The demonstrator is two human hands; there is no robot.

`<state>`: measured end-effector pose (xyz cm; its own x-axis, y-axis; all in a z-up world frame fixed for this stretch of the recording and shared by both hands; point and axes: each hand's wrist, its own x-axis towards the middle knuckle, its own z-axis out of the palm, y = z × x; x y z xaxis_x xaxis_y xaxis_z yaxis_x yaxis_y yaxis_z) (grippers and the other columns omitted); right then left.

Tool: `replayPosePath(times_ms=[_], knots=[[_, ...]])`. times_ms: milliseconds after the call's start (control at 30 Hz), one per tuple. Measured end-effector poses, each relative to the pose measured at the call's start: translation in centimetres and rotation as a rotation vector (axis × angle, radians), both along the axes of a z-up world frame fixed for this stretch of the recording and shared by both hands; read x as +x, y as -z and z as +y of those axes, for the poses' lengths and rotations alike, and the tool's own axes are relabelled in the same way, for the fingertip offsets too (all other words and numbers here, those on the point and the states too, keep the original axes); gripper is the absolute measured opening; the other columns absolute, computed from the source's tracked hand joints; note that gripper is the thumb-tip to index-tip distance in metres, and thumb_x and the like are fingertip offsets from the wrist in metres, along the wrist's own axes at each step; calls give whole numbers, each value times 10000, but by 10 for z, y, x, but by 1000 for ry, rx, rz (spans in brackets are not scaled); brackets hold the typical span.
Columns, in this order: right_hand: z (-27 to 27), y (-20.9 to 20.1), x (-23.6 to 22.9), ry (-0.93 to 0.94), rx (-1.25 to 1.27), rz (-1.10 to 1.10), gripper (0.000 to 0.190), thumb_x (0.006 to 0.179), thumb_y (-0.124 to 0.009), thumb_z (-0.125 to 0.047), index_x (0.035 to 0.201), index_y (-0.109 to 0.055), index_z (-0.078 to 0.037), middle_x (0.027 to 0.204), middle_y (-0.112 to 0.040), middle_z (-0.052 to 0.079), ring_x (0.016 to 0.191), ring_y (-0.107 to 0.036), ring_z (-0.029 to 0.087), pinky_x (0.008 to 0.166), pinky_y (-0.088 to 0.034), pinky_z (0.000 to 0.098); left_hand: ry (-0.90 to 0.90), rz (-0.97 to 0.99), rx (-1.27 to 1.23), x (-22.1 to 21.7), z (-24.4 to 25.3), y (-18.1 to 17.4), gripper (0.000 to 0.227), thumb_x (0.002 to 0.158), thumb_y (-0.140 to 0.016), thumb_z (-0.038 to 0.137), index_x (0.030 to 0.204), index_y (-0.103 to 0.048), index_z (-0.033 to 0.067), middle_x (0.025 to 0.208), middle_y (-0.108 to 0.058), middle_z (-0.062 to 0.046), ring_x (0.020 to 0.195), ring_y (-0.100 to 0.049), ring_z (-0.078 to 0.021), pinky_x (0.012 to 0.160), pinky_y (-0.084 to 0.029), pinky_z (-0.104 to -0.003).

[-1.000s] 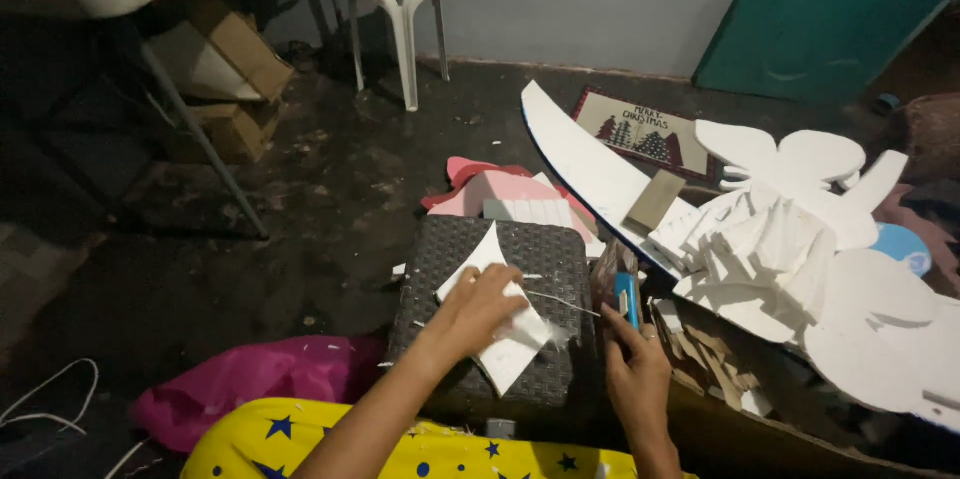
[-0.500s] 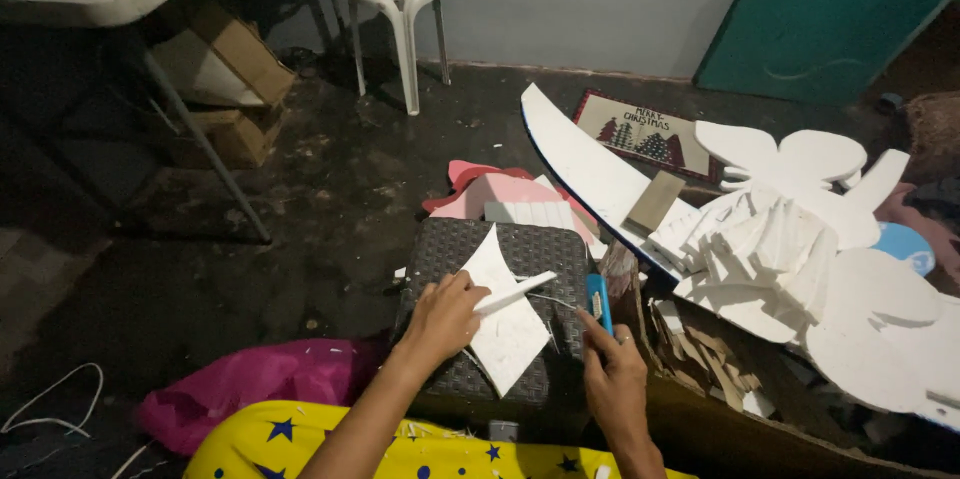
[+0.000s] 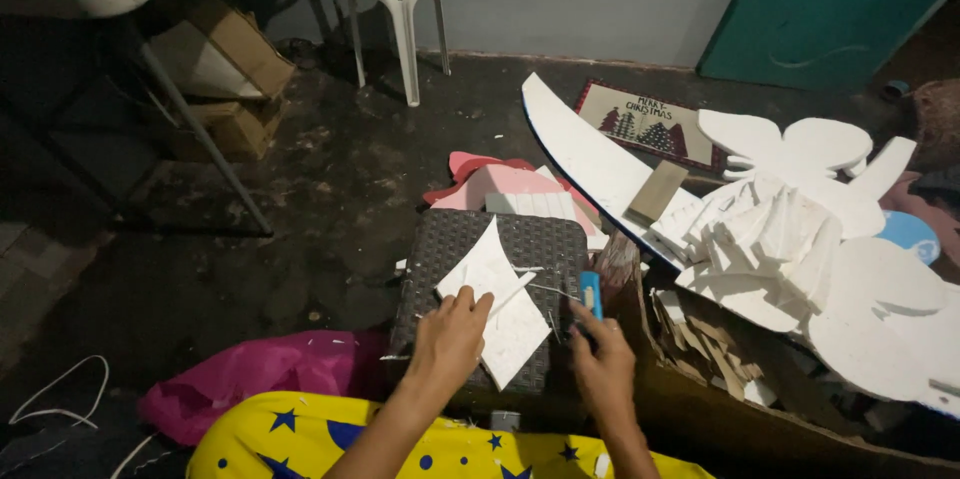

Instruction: Cutting and shaping pieces of white foam board using a utility knife for a craft project.

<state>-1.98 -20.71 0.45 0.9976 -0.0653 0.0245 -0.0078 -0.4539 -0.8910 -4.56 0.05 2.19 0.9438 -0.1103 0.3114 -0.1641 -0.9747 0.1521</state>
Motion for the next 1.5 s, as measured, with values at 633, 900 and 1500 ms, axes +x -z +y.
replayPosePath(times_ms=[633,900,1500], knots=[[32,-24,-11,-12,394,189,395,887,-505,4,1259,-613,-75,1053,-590,103,869,-606,185,824,-578,309,-126,216,-302,-34,-4,-9,501,801,-582,64,1296,-508,78,975,-553,-76,810,-617,-215,652,-591,-319],[30,-17,-10,23,448,169,383,888,-502,11,1247,-621,-47,1027,-608,103,865,-605,186,780,-542,291,22,346,-375,-78,-33,-11,524,795,-597,126,1298,-462,64,1101,-497,-120,922,-591,-302,714,-518,-442],[17,-33,-18,-31,213,156,275,907,-489,-59,1166,-453,-141,799,-628,111,522,-575,195,432,-447,328,-318,233,-443,-5,-38,22,503,920,-507,315,1351,-454,62,1183,-379,-105,970,-467,-255,839,-388,-415]])
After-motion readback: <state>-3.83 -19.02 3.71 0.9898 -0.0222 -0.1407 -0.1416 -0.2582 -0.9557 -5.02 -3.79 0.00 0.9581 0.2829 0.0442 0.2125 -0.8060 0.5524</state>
